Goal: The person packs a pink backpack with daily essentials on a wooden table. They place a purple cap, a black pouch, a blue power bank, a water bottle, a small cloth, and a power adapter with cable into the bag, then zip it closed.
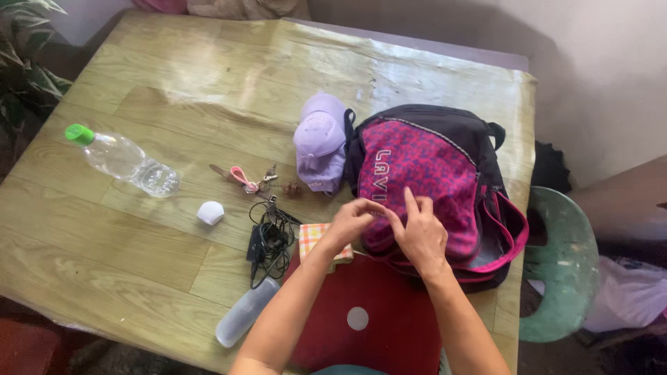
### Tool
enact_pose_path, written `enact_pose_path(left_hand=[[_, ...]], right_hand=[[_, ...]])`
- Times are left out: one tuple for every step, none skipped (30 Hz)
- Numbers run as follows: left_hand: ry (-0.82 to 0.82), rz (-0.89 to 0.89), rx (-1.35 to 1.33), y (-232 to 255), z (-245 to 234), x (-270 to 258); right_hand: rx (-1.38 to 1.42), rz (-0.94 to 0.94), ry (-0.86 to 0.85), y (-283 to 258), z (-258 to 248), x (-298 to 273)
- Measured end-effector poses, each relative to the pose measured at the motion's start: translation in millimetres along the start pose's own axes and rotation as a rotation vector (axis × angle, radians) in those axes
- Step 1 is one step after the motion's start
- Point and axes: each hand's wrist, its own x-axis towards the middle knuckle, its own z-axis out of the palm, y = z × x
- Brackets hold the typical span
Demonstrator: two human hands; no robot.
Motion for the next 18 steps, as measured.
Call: enact_pose_path(left_hand=[[0.154, 0.063, 0.035, -5, -7, 6], [0.304, 0.126, 0.072, -10, -14, 11], [0.492, 0.095, 0.317, -15, -27, 16], [0.676, 0.061, 0.562, -18, -41, 24], [0.809, 0.039, 0.521, -23, -51, 33], [0.938, 0.016, 0.479, -30, -60, 42], [0.974, -0.013, 0.509, -36, -71, 50], [1.009, -0.038, 0.538, -41, -82, 60], [1.044, -0.063, 0.568, -47, -92, 69], [1.021, -0.075, 0.577, -53, -101, 76], [0.999, -0.087, 0.587, -59, -108, 81], [0.978, -0.096, 0.596, -62, -115, 86], [0.904, -0.197, 0.588, -62, -122, 91], [0.827, -0.298, 0.580, -62, -126, 94], [0.745, -0.397, 0.574, -60, -127, 96], [0.764, -0.255, 0.498, -54, -125, 97], [0.778, -0.114, 0.419, -45, -121, 99], [0.789, 0.025, 0.345, -33, -118, 98]], right_hand=[[-0.033, -0.002, -0.044, 6, 7, -1], [-0.066, 0.001, -0.085, 12, 14, -3], [-0.098, 0.005, -0.127, 17, 20, -5], [-0.099, 0.001, -0.149, 21, 26, -7], [-0.100, -0.003, -0.171, 24, 32, -8], [-0.101, -0.002, -0.195, 27, 36, -10], [-0.105, 0.001, -0.206, 28, 40, -11], [-0.110, 0.005, -0.213, 29, 43, -11], [-0.114, 0.009, -0.221, 30, 45, -12], [-0.113, 0.019, -0.232, 29, 46, -12], [-0.112, 0.028, -0.243, 29, 47, -12], [-0.111, 0.037, -0.252, 28, 47, -10], [-0.099, 0.038, -0.250, 27, 47, -9], [-0.087, 0.039, -0.250, 27, 47, -9], [-0.075, 0.039, -0.251, 29, 47, -10], [-0.067, 0.047, -0.268, 30, 46, -10], [-0.060, 0.054, -0.285, 32, 46, -11], [-0.046, 0.062, -0.304, 34, 47, -12]])
